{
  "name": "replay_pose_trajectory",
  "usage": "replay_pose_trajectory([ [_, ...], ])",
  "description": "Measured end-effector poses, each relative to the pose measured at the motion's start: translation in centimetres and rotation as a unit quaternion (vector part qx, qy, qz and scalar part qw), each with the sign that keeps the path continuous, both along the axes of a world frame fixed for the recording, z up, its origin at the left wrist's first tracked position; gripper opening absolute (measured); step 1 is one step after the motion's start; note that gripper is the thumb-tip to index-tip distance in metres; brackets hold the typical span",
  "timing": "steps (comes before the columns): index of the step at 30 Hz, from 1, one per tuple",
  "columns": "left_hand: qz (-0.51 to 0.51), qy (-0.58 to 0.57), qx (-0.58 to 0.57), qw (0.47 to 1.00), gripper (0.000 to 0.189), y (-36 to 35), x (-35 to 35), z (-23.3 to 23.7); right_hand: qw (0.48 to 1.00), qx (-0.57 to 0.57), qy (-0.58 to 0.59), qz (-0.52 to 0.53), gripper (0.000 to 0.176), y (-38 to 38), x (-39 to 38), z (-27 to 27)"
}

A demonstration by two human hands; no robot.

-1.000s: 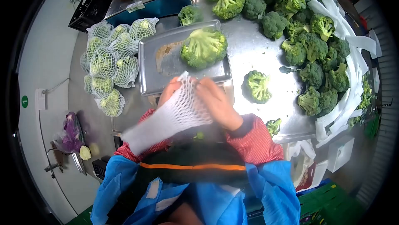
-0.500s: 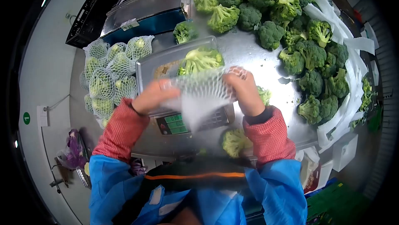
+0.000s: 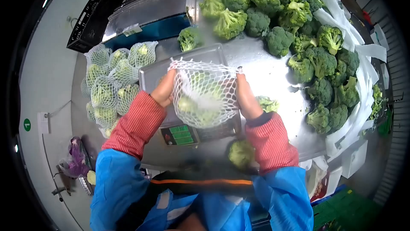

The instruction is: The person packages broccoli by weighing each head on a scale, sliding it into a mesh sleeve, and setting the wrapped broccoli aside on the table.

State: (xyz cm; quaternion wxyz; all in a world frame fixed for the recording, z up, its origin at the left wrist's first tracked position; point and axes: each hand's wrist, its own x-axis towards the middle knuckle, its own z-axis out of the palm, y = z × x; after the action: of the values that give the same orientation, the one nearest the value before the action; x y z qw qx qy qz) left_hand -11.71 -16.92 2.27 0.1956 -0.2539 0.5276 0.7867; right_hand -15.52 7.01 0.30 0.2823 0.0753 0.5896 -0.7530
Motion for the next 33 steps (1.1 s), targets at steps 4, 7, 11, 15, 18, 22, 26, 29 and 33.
replay_pose_trajectory([
  [4,0.089,0.006,0.172,0.981,0.047,0.6,7.0,-0.9,0.991,-0.061,-0.072,0.092,0.051,2.7,4.1,2.7],
  [7,0.06,0.001,0.197,0.978,0.043,1.2,11.9,-0.4,0.963,-0.172,-0.064,0.198,0.048,4.2,6.8,2.6],
  [11,-0.102,0.166,0.029,0.98,0.036,2.7,16.0,0.6,0.927,-0.333,-0.019,0.174,0.061,4.4,9.3,5.1],
  [15,0.035,0.034,0.287,0.957,0.04,2.4,18.0,2.3,0.889,-0.418,-0.138,0.123,0.05,2.2,8.9,5.8],
  [18,0.039,0.061,0.292,0.954,0.047,2.8,19.0,3.7,0.913,-0.29,-0.195,0.209,0.044,3.6,10.6,0.9],
  [22,-0.055,0.137,0.067,0.987,0.04,2.8,19.9,2.7,0.903,-0.122,-0.008,0.411,0.05,5.1,15.5,-1.2],
  [26,0.061,0.07,0.083,0.992,0.037,1.9,19.6,-1.2,0.891,-0.288,-0.262,0.235,0.048,4.4,15.7,-2.2],
  [29,0.04,0.092,0.005,0.995,0.037,0.9,17.5,-1.8,0.867,-0.368,-0.311,0.128,0.044,3.5,13.7,-4.7],
  [33,0.043,0.111,0.012,0.993,0.034,-0.5,15.2,-4.7,0.753,-0.537,-0.352,0.139,0.04,0.8,11.0,-8.1],
])
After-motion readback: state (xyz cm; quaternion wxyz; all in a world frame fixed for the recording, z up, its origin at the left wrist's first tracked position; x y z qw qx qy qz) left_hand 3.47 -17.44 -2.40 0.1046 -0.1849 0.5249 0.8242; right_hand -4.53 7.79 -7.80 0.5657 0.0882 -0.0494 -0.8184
